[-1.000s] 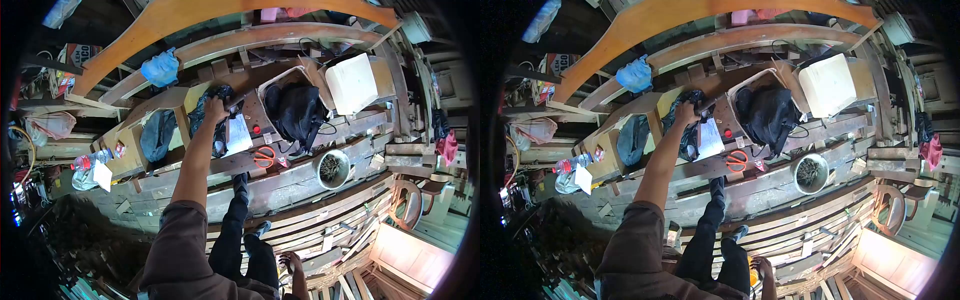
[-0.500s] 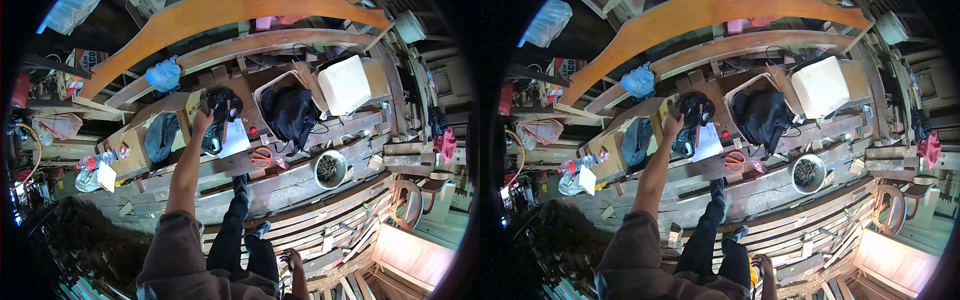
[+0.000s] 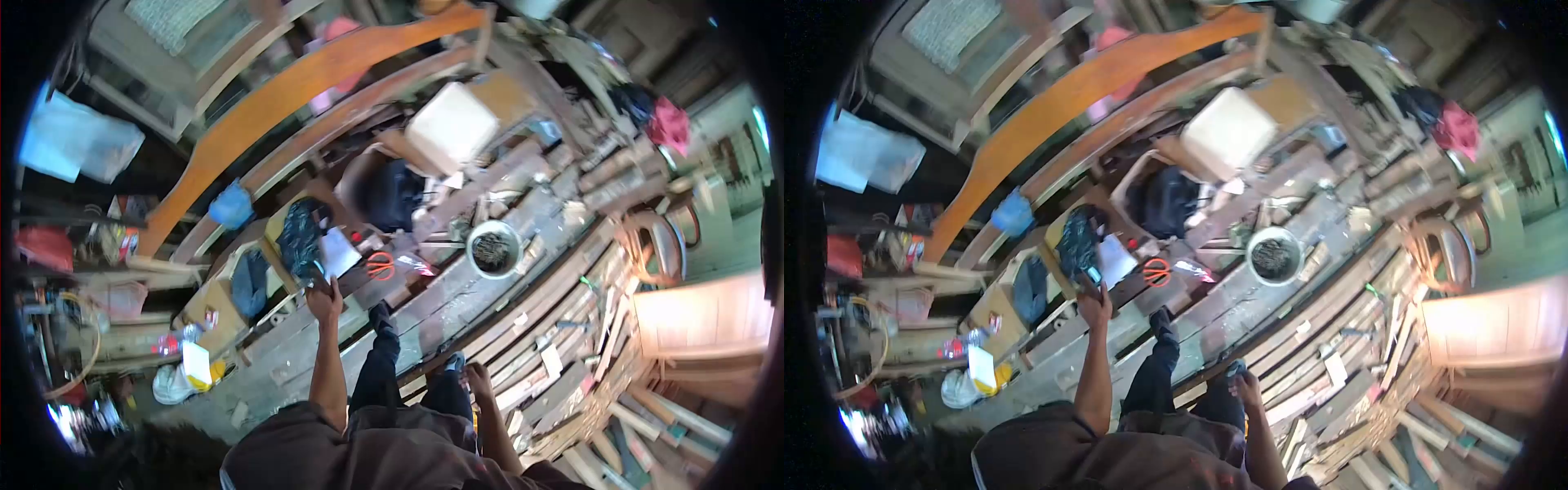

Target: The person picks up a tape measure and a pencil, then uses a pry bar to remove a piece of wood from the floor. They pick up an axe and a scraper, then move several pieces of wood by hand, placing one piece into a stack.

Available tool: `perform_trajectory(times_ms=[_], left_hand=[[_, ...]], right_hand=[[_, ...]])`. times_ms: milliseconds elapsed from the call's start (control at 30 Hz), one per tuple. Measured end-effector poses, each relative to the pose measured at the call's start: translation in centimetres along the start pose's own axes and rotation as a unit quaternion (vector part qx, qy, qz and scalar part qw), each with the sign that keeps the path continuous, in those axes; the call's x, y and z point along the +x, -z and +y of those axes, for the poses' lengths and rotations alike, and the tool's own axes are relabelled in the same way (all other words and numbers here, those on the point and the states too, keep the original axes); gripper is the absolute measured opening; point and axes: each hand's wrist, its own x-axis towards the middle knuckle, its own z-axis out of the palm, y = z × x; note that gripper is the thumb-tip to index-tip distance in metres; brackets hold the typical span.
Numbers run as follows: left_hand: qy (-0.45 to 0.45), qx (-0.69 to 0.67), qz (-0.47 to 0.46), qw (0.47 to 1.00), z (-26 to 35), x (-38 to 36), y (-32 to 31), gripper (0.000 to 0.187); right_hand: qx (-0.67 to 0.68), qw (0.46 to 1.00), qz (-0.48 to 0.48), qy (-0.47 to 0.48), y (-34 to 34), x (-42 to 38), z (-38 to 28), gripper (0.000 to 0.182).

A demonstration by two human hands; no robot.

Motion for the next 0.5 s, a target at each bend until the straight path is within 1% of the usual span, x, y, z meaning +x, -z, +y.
perform_trajectory(times_ms=[33,67,100,167,200,233,267,300,333,367,433,467,500], left_hand=[[0.01,0.027,-0.082,0.996,2.7,-2.4,0.8,0.045],[-0.01,-0.009,-0.102,0.995,5.1,-4.9,0.9,0.045],[-0.031,-0.043,-0.125,0.991,7.4,-7.3,0.8,0.045],[-0.128,-0.094,-0.177,0.971,12.0,-12.2,0.2,0.041],[-0.168,-0.102,-0.232,0.953,16.1,-13.9,1.6,0.039],[-0.204,-0.107,-0.286,0.93,20.4,-15.5,3.3,0.036],[-0.284,-0.146,-0.306,0.897,23.8,-17.2,3.5,0.033],[-0.357,-0.183,-0.325,0.856,26.6,-19.5,4.0,0.03],[-0.423,-0.198,-0.32,0.824,29.4,-21.6,4.8,0.026],[-0.487,-0.214,-0.309,0.789,32.2,-23.1,5.2,0.022],[-0.514,-0.183,-0.342,0.765,36.0,-26.5,4.6,0.017],[-0.529,-0.204,-0.323,0.758,38.2,-28.3,4.8,0.013],[-0.57,-0.23,-0.349,0.708,40.6,-29.3,5.7,0.011]], right_hand=[[-0.065,0.994,-0.011,0.089,0.3,-1.5,-4.1,0.02],[-0.088,0.979,0.005,0.182,1.6,-0.2,-3.2,0.021],[-0.125,0.986,0.022,0.11,2.6,-1.0,-5.0,0.025],[-0.192,0.952,0.049,0.231,4.4,-1.9,-7.6,0.029],[-0.226,0.939,0.065,0.251,5.3,-3.1,-9.4,0.031],[-0.203,0.921,0.087,0.321,6.2,-3.7,-9.9,0.039],[-0.162,0.935,0.08,0.304,7.1,-5.7,-11.7,0.041],[-0.217,0.873,0.176,0.401,8.0,-5.3,-10.3,0.055],[-0.19,0.878,0.142,0.416,9.6,-7.9,-12.6,0.064],[-0.181,0.851,0.196,0.453,10.9,-7.9,-12.0,0.069],[-0.157,0.809,0.336,0.456,13.9,-11.3,-13.1,0.064],[-0.045,0.852,0.298,0.427,16.0,-12.2,-12.7,0.058],[0.068,0.88,0.255,0.394,18.0,-13.0,-12.3,0.052]])
